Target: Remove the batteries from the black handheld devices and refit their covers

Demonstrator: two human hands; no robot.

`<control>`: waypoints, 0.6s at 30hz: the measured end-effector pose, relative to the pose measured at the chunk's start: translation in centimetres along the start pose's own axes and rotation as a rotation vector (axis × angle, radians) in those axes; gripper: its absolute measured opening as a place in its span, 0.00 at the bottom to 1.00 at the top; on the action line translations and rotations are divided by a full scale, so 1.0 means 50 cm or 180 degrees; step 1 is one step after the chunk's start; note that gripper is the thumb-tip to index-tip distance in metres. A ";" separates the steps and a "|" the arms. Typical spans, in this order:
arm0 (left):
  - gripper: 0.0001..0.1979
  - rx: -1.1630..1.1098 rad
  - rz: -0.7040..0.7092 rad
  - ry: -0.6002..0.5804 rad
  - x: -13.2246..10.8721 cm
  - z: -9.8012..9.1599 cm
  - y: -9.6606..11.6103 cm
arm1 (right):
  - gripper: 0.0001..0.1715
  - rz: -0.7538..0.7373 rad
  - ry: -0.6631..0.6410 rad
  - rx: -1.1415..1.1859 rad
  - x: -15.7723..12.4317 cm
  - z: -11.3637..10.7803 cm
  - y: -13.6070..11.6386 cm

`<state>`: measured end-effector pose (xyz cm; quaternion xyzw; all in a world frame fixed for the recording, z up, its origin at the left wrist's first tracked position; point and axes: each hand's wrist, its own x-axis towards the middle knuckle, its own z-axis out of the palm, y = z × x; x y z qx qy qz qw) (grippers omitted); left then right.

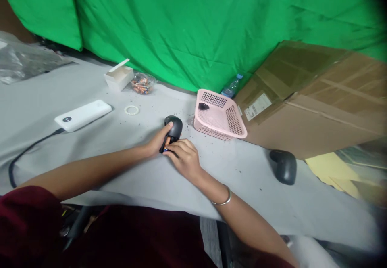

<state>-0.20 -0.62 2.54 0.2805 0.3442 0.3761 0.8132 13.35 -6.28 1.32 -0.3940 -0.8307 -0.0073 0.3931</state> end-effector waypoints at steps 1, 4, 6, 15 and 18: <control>0.27 -0.0009 -0.0040 0.0049 0.000 0.002 0.002 | 0.08 -0.0031 0.0047 -0.0039 0.000 0.001 0.000; 0.30 -0.0081 -0.0116 0.0163 -0.001 0.005 0.007 | 0.07 -0.0088 0.0081 -0.0175 0.001 0.004 0.002; 0.30 -0.0164 -0.0124 0.0163 0.001 0.004 0.007 | 0.08 -0.0087 -0.0026 -0.0239 0.001 0.005 0.004; 0.30 -0.0166 -0.0066 0.0263 0.004 -0.001 0.006 | 0.11 -0.0118 -0.0175 -0.0308 -0.003 0.009 0.007; 0.30 -0.0146 -0.0013 0.0331 0.002 0.000 0.006 | 0.11 -0.0080 -0.0164 -0.0420 -0.003 0.011 0.004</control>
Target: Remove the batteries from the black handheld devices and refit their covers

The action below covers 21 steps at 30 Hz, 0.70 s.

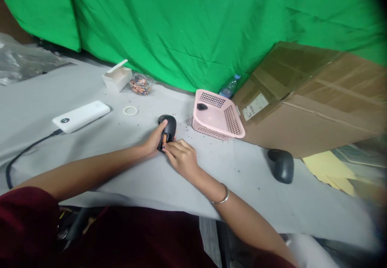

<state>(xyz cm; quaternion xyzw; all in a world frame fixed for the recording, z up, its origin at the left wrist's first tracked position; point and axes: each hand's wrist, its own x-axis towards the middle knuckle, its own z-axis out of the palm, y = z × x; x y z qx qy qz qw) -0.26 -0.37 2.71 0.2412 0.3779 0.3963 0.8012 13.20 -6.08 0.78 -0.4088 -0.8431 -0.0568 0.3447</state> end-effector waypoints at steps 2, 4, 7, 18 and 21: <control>0.31 -0.0014 0.0061 -0.0007 0.001 -0.001 -0.002 | 0.11 0.0038 0.0015 -0.0067 0.000 0.003 -0.001; 0.31 -0.0022 0.0095 0.0000 0.001 -0.001 -0.004 | 0.11 0.0033 0.0035 -0.0129 0.000 0.006 -0.002; 0.30 0.0009 0.0051 0.0008 0.000 0.001 -0.005 | 0.11 -0.0067 -0.0043 -0.0180 0.001 0.008 -0.003; 0.29 -0.0071 0.0069 0.0076 -0.002 0.000 -0.002 | 0.14 -0.0158 -0.0282 -0.0205 0.011 -0.008 -0.016; 0.29 -0.0095 0.0150 -0.0030 -0.003 0.002 -0.006 | 0.12 0.0187 0.0193 0.0181 0.018 -0.023 0.006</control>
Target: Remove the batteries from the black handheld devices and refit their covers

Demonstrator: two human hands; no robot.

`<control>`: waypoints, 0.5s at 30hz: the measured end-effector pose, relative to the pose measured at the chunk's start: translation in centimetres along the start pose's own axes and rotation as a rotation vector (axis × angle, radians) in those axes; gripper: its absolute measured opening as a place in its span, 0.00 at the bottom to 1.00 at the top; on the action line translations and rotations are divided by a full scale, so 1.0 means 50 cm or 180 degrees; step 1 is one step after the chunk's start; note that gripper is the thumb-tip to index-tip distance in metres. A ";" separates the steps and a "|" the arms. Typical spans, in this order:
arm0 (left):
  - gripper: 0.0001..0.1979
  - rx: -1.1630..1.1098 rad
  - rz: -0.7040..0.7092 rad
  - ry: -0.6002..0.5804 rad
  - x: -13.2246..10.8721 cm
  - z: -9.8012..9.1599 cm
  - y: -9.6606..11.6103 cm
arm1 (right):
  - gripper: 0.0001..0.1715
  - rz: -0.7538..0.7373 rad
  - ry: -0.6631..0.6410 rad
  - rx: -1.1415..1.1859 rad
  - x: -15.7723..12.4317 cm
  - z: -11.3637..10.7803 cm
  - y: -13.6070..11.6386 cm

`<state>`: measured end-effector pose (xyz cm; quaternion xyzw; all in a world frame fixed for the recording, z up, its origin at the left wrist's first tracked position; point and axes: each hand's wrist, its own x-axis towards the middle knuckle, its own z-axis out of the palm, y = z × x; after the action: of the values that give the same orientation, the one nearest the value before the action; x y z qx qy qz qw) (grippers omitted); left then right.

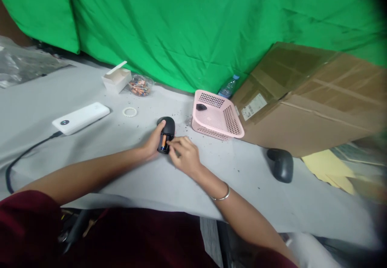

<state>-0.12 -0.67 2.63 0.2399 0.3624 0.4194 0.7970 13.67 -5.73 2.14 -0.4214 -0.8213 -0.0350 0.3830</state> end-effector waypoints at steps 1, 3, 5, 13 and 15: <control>0.29 0.0029 0.0007 -0.0047 0.000 0.001 -0.002 | 0.13 0.0215 0.0174 0.0076 0.004 -0.008 0.011; 0.28 0.0139 -0.0049 -0.0135 -0.001 0.004 -0.005 | 0.12 0.0714 0.0232 0.0004 0.010 -0.024 0.033; 0.28 0.0236 -0.0138 -0.0157 -0.002 0.006 -0.004 | 0.08 0.1121 -0.0195 -0.0265 0.016 -0.039 0.052; 0.30 0.0168 -0.0161 -0.0147 0.000 0.005 0.010 | 0.08 0.1239 -0.1456 -0.0501 0.024 -0.054 0.075; 0.30 0.0133 -0.0180 -0.0156 0.002 0.004 0.011 | 0.07 0.1152 -0.1509 -0.0494 0.020 -0.051 0.080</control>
<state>-0.19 -0.34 3.08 0.2564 0.3581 0.3830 0.8120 17.71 -3.46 3.55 -0.5852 -0.7942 0.0704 0.1474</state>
